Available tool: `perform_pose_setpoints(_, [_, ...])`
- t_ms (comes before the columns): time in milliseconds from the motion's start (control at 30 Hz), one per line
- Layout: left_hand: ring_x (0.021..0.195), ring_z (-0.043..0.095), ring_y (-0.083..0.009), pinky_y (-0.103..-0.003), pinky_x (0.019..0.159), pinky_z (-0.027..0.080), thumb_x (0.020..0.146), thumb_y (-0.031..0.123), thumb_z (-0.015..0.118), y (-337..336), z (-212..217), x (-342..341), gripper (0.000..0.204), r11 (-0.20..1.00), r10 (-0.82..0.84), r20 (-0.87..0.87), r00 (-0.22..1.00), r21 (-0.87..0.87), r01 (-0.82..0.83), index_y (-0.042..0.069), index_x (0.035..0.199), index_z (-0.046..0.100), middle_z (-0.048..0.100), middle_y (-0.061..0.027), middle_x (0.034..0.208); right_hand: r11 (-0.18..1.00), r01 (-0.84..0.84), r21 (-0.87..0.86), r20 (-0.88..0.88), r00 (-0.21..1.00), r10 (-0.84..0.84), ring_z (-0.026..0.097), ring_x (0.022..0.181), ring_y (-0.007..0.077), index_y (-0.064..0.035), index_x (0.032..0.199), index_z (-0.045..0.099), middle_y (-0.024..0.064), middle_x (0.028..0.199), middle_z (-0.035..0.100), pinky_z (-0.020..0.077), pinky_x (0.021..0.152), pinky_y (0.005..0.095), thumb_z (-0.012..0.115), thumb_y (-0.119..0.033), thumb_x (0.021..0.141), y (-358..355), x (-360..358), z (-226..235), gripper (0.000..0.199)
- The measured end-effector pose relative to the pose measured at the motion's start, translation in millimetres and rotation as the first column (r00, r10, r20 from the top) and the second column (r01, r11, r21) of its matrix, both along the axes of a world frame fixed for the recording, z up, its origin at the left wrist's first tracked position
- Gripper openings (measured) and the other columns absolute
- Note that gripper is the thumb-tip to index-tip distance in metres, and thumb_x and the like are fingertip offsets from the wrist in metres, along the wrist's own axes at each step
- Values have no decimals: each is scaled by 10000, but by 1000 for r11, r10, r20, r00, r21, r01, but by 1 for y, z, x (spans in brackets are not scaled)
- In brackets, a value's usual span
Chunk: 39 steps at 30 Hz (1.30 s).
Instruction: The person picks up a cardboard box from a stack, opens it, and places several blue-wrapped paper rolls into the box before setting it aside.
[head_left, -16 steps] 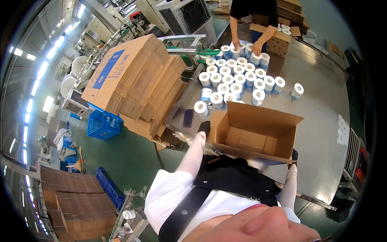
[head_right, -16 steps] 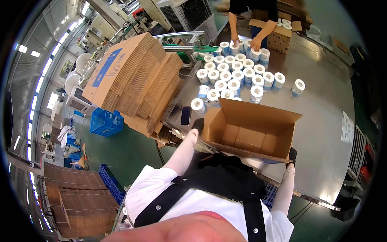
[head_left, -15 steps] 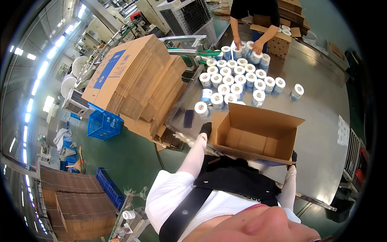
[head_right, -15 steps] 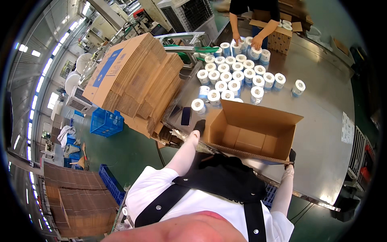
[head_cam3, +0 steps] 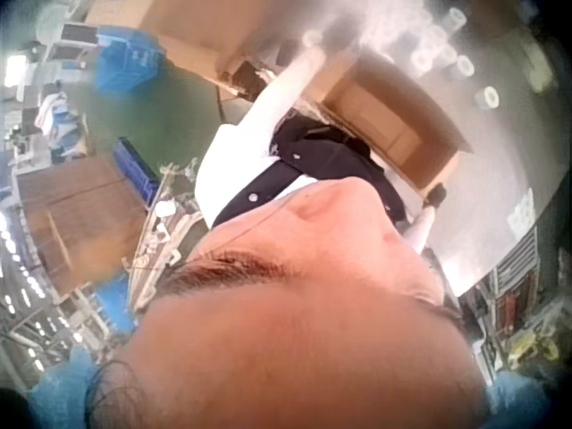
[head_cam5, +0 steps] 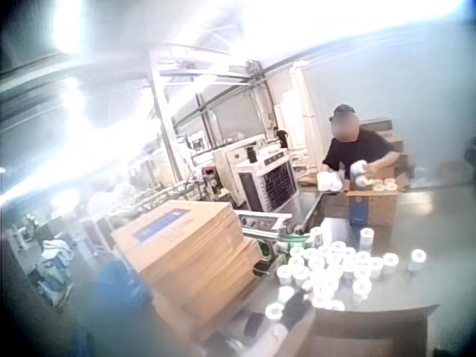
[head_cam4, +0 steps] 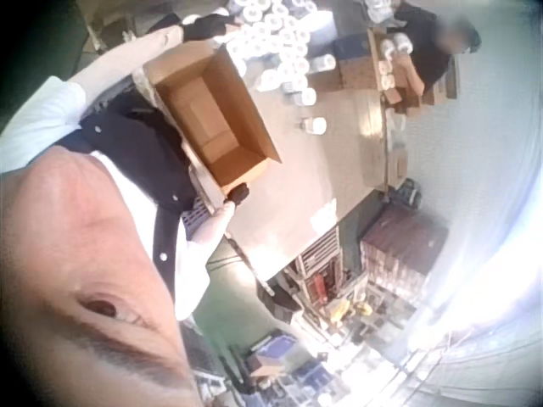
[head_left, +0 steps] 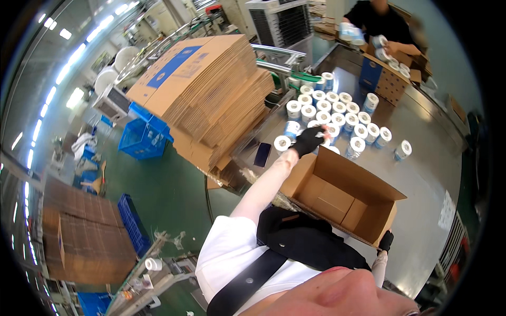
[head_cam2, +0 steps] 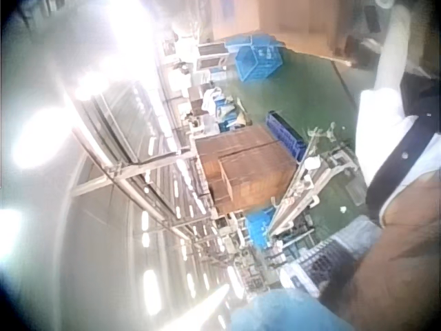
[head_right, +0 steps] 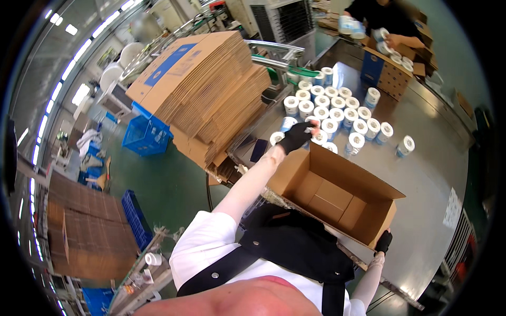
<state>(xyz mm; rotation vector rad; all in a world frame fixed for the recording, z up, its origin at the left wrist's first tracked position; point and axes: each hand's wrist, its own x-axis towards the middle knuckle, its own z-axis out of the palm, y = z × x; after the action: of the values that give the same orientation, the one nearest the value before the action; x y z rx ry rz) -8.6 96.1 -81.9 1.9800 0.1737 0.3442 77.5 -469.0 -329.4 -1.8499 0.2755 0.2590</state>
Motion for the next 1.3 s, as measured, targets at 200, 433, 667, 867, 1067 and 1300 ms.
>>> perform_pose_setpoints(200, [1027, 588, -309, -403, 857, 459, 647, 552, 666, -40, 26, -20, 720, 653, -44, -652, 757, 554, 516, 82, 1183, 567, 606, -146, 1139, 436, -214, -874, -77, 947, 311, 588, 911, 420, -52, 1167, 483, 248, 975, 615, 467, 777, 467, 601, -376, 766, 26, 44, 90, 529])
perform_pose_setpoints(433, [1251, 334, -445, -521, 1023, 265, 693, 397, 622, -48, -88, -51, 813, 460, -145, -319, 937, 816, 349, -9, 1346, 359, 322, -342, 1343, 560, -550, -619, 209, 572, 793, 418, 1252, 290, -18, 1329, 398, 183, 1336, 449, 332, 1026, 364, 750, -290, 711, 137, 58, 258, 761])
perform_pose_setpoints(667, [904, 585, -370, -460, 810, 457, 628, 585, 666, -12, -82, 1, 636, 599, -188, -471, 862, 641, 481, 14, 906, 637, 615, -206, 958, -72, -681, -728, -172, 80, 982, 396, 1186, 426, -23, 1384, 235, 292, 1296, 385, 363, 986, 442, 710, -217, 604, 220, 61, 173, 934])
perform_pose_setpoints(867, [861, 623, -300, -400, 767, 478, 748, 593, 572, 9, -20, 90, 594, 631, -380, -822, 424, 105, 769, 44, 952, 666, 660, -179, 904, 106, -978, -182, -354, 166, 921, 543, 1050, 208, -25, 1192, 547, 121, 1137, 590, 408, 917, 310, 785, -232, 669, 236, 125, 238, 611])
perform_pose_setpoints(1067, [940, 577, -159, -267, 749, 449, 760, 491, 669, 26, -117, 147, 543, 816, -576, -754, 317, -505, 282, 40, 1061, 637, 646, -99, 1000, 249, -940, -235, -309, 315, 897, 598, 921, 180, -36, 1024, 629, 101, 999, 650, 465, 826, 295, 776, -351, 668, 267, 182, 153, 497])
perform_pose_setpoints(1300, [845, 638, -228, -347, 757, 460, 748, 286, 610, 30, -280, 138, 248, 835, -457, -721, 522, -144, 531, 47, 806, 649, 669, -137, 863, 152, -914, -376, -329, 285, 900, 569, 1030, 287, -105, 1037, 631, 144, 1056, 627, 437, 878, 370, 604, -305, 777, 292, 177, -31, 329])
